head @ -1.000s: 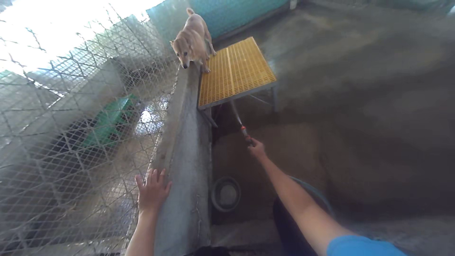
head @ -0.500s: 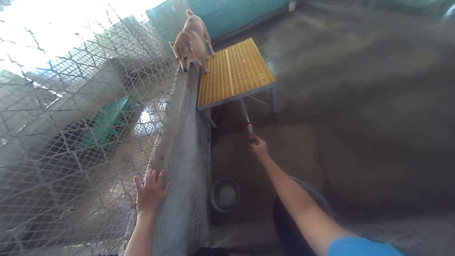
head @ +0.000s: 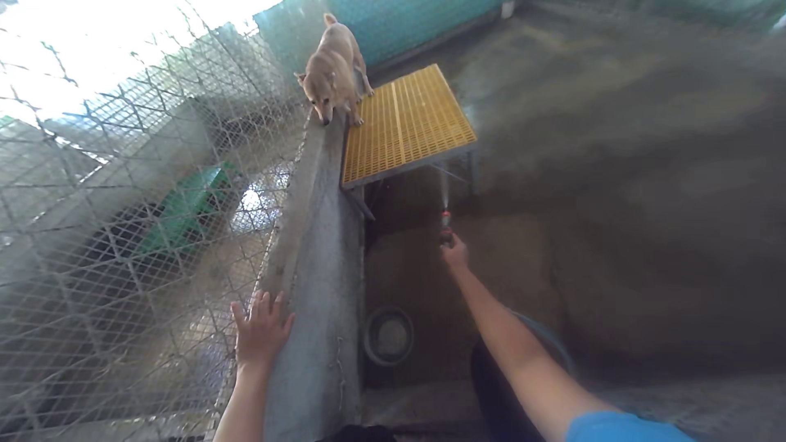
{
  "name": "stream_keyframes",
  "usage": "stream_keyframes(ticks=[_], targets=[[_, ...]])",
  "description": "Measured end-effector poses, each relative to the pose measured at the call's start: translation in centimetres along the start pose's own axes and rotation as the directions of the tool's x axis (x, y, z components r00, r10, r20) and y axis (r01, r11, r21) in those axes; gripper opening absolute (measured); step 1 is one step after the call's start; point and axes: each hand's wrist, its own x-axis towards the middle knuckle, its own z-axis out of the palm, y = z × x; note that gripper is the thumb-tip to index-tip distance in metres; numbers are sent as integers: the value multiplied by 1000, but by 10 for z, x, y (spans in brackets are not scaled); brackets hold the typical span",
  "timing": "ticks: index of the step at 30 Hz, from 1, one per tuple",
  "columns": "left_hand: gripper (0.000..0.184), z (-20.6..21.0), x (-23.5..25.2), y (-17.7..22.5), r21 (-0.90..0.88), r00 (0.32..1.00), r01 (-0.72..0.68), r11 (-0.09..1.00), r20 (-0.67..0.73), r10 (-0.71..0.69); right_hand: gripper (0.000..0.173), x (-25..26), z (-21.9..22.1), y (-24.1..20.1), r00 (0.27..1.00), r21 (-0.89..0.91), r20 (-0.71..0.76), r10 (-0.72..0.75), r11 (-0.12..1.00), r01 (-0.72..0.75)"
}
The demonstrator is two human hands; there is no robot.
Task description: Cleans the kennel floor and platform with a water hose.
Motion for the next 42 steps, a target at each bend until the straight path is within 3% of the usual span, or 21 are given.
stream_keyframes(ticks=[24,31,37,42], targets=[[60,3,-1,-1,-12,1000,-1,1000,-16,1,57,1,-1,3,1000,8,-25,-6,1000,6],[62,4,-1,-2,-6,999,-9,1000,-33,9,52,-5,1,-2,991,22,100,94,995,-96],[58,4,-1,-2,-11,1000,4,1000,0,-4,51,-14,3,-6,988,-182,122,-96,976,117],[59,4,-1,-2,1,1000,1,1000,7,-1,48,-14,5,-2,976,-216,202,-83,968,127]])
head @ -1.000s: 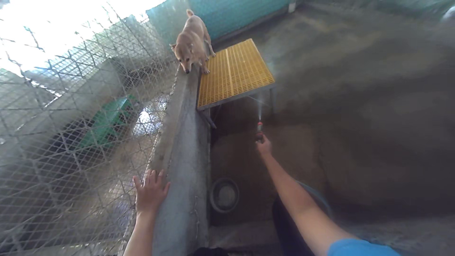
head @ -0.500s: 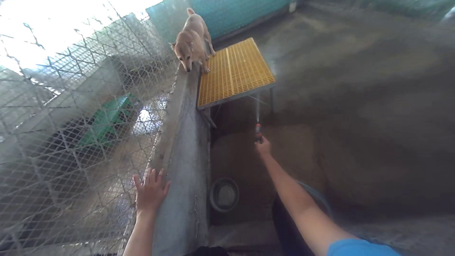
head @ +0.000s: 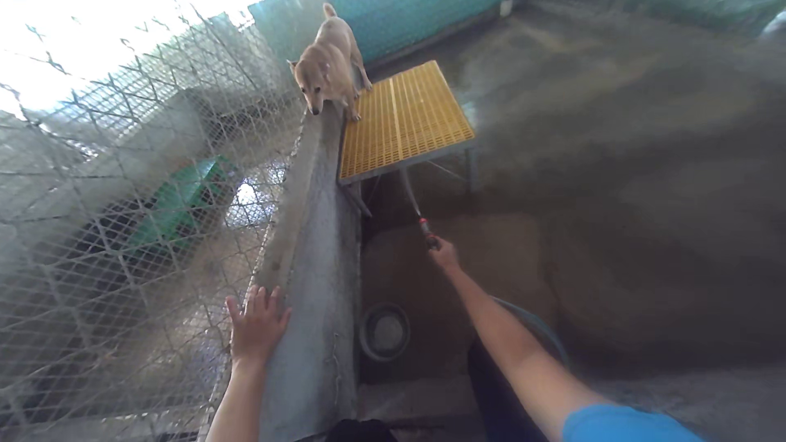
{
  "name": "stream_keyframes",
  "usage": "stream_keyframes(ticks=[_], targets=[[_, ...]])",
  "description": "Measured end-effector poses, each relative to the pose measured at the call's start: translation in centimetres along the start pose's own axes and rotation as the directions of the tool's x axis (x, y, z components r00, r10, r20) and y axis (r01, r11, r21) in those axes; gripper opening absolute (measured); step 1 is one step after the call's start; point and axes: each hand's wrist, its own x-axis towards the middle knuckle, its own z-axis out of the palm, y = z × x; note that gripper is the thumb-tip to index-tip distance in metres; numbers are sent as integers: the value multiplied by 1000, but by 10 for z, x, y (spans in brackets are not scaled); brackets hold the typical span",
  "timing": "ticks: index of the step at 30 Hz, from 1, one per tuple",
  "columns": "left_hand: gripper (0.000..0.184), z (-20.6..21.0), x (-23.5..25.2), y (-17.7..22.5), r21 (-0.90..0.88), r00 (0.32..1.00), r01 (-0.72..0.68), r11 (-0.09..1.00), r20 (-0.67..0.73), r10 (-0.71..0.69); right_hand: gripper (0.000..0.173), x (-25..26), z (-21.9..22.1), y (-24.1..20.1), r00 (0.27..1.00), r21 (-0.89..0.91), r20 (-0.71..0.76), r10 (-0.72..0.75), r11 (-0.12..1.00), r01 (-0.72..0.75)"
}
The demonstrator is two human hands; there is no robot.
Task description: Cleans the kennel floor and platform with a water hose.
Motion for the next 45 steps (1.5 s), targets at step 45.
stream_keyframes(ticks=[45], targets=[[58,-1,1,1,-3,1000,12,1000,14,-12,45,-6,-7,0,997,-65,-17,-72,995,71]])
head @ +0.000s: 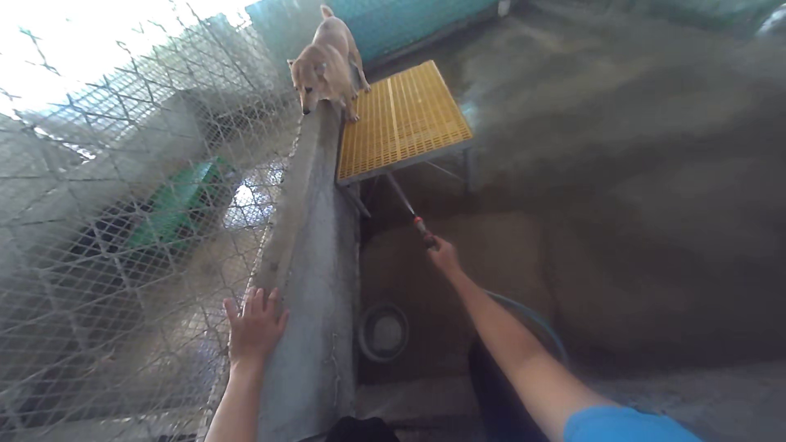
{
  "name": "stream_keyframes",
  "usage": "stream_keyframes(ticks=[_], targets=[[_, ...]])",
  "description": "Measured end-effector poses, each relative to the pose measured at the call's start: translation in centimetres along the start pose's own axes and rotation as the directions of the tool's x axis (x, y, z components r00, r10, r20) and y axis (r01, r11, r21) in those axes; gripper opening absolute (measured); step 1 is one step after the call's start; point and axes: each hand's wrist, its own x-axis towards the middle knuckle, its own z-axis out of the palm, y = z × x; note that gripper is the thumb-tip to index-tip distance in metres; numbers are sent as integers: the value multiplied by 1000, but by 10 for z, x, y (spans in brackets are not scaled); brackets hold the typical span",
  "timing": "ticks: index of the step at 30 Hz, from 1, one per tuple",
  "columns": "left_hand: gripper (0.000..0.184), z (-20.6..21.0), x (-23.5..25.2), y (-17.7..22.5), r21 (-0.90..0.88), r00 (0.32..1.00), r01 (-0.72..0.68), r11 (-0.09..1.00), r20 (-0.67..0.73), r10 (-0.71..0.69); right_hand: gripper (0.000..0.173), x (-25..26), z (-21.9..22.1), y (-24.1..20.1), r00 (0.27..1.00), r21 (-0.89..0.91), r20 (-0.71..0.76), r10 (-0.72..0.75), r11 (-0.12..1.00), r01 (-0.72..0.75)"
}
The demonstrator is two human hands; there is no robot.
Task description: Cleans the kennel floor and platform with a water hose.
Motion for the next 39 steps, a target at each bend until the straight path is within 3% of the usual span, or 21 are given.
stream_keyframes(ticks=[12,20,30,39], targets=[[57,-1,1,-1,-5,1000,6,1000,14,-5,40,1,1,-4,992,-67,87,95,994,-90],[58,-1,-1,-1,-10,1000,-1,1000,14,1,46,-2,0,-6,998,1,-22,56,998,-56],[56,-2,1,1,-13,1000,7,1000,13,-7,45,-1,2,-4,996,-47,15,83,996,-82],[59,-1,-1,0,-14,999,-15,1000,-29,14,46,-6,1,-7,997,29,-52,55,998,-54]])
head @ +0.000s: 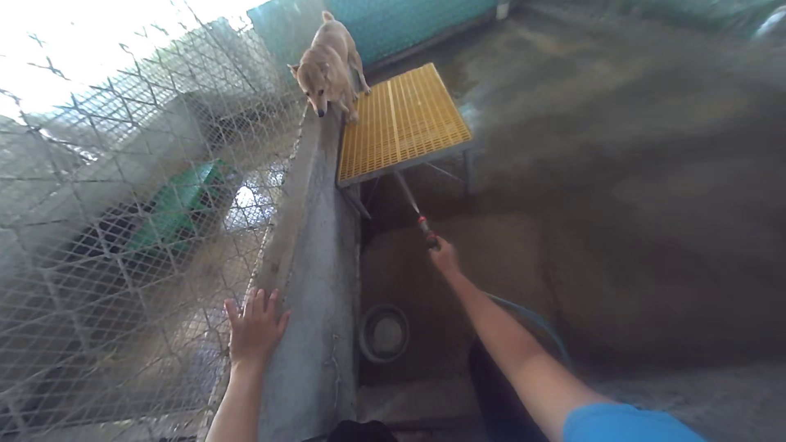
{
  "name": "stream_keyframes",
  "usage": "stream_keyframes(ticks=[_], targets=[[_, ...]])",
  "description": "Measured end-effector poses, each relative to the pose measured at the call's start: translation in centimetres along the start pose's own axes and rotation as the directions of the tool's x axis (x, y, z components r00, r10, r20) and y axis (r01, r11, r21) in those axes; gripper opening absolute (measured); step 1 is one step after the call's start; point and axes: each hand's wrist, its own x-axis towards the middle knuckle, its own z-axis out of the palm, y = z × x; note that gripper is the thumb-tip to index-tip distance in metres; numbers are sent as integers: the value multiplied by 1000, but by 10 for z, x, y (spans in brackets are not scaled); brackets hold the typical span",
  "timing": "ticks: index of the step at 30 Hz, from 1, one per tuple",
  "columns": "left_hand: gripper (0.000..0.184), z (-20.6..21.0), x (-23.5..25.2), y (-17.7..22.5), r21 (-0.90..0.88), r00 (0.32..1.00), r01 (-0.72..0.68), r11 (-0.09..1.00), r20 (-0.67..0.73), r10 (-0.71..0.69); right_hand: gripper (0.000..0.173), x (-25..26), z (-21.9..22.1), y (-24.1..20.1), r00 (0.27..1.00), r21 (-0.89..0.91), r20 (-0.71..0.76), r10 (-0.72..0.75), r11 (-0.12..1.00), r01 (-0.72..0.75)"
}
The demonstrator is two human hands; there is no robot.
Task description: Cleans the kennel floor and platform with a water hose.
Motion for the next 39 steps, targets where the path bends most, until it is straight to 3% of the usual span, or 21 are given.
stream_keyframes(ticks=[25,39], targets=[[57,0,1,-1,-1,999,13,1000,39,-13,53,-1,2,-1,999,-11,-46,0,1000,0],[57,2,0,-1,-17,1000,10,1000,10,-10,48,7,2,4,970,-160,205,128,983,-96]])
